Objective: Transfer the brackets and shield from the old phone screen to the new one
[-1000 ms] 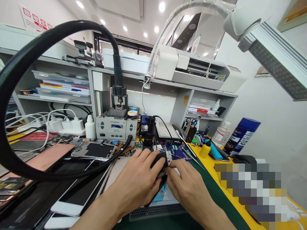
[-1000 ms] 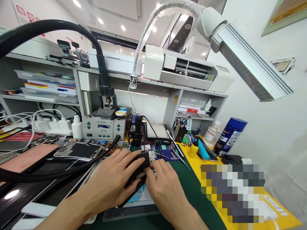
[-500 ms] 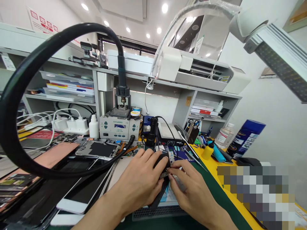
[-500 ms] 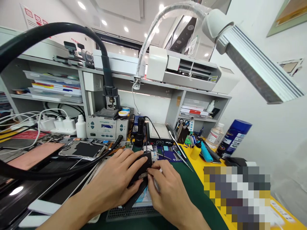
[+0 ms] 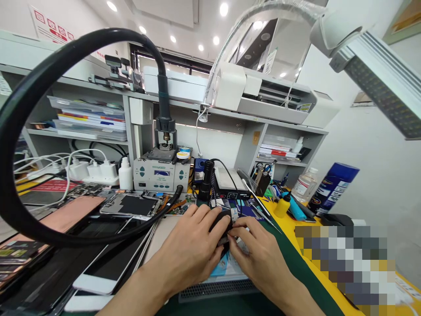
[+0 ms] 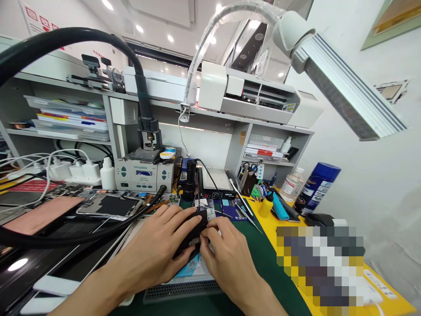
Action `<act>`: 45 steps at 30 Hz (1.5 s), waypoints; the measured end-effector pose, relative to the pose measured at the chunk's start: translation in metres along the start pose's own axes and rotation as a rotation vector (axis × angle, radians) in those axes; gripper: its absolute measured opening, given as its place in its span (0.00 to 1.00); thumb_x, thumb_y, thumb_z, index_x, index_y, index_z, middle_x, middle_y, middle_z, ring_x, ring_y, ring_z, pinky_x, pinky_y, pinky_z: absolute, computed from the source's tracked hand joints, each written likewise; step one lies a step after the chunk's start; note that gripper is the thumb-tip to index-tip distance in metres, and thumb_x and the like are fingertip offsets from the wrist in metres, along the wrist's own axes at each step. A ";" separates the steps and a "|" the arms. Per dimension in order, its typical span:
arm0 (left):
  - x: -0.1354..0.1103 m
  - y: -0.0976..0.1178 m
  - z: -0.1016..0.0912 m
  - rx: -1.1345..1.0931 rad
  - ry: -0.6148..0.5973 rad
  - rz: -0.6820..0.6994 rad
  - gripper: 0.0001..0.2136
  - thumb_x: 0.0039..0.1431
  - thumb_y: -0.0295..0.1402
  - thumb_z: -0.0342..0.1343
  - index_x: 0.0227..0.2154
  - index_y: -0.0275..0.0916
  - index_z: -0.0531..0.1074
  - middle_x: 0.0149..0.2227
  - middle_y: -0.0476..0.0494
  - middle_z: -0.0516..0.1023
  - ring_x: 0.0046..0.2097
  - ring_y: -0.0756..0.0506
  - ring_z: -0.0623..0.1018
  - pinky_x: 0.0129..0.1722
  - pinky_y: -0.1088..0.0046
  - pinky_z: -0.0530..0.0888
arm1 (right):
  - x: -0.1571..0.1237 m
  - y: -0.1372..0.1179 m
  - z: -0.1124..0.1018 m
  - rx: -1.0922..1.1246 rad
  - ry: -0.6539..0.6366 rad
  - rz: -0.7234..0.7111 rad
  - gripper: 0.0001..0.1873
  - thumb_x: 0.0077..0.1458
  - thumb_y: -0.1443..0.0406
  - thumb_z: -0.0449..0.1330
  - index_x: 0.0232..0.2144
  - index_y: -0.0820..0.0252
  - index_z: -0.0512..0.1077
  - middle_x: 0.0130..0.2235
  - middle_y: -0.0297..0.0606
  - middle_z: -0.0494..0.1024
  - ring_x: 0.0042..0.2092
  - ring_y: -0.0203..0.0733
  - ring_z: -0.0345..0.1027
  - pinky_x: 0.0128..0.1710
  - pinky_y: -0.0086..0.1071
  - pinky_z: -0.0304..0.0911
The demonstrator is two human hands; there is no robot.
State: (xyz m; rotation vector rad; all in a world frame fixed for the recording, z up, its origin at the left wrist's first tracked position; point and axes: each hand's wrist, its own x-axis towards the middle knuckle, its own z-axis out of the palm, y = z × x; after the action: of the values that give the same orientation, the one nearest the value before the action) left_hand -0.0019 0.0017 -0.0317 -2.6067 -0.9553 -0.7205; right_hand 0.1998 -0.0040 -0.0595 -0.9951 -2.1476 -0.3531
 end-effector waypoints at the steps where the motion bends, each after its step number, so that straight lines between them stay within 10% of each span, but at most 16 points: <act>1: 0.000 0.000 0.000 0.001 0.001 -0.001 0.20 0.66 0.33 0.46 0.58 0.35 0.64 0.56 0.34 0.72 0.51 0.34 0.69 0.49 0.51 0.67 | 0.000 0.000 0.000 -0.013 0.000 -0.021 0.06 0.62 0.71 0.55 0.37 0.60 0.73 0.39 0.45 0.74 0.39 0.45 0.72 0.36 0.37 0.71; 7: -0.003 -0.004 0.000 -0.017 0.035 -0.033 0.20 0.66 0.35 0.47 0.58 0.35 0.64 0.56 0.35 0.72 0.51 0.35 0.69 0.50 0.50 0.66 | -0.004 0.004 -0.009 0.161 0.002 0.046 0.13 0.62 0.71 0.56 0.48 0.57 0.71 0.47 0.46 0.74 0.47 0.48 0.71 0.43 0.39 0.71; 15: -0.004 -0.004 0.001 -0.041 0.069 -0.036 0.22 0.64 0.35 0.50 0.59 0.34 0.63 0.55 0.36 0.73 0.51 0.35 0.69 0.51 0.49 0.66 | -0.002 0.009 -0.014 0.407 -0.062 0.412 0.12 0.63 0.63 0.58 0.50 0.52 0.70 0.42 0.40 0.71 0.31 0.38 0.67 0.24 0.31 0.67; 28: -0.003 -0.006 0.000 -0.071 0.128 -0.025 0.21 0.61 0.33 0.54 0.57 0.35 0.64 0.55 0.37 0.73 0.50 0.36 0.70 0.50 0.52 0.67 | -0.003 0.010 -0.020 0.362 -0.049 0.321 0.09 0.63 0.67 0.56 0.45 0.54 0.73 0.48 0.44 0.69 0.43 0.45 0.69 0.33 0.33 0.69; 45: -0.003 -0.008 -0.004 -0.357 0.050 -0.178 0.21 0.58 0.35 0.57 0.54 0.43 0.62 0.47 0.42 0.73 0.48 0.39 0.71 0.48 0.58 0.69 | -0.003 0.018 -0.024 0.530 -0.127 0.555 0.09 0.61 0.56 0.60 0.35 0.53 0.76 0.49 0.39 0.71 0.41 0.42 0.68 0.42 0.37 0.66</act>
State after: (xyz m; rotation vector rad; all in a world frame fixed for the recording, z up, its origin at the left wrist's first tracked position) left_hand -0.0105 0.0049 -0.0294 -2.8083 -1.1465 -1.0851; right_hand 0.2266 -0.0062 -0.0457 -1.2465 -1.8172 0.5301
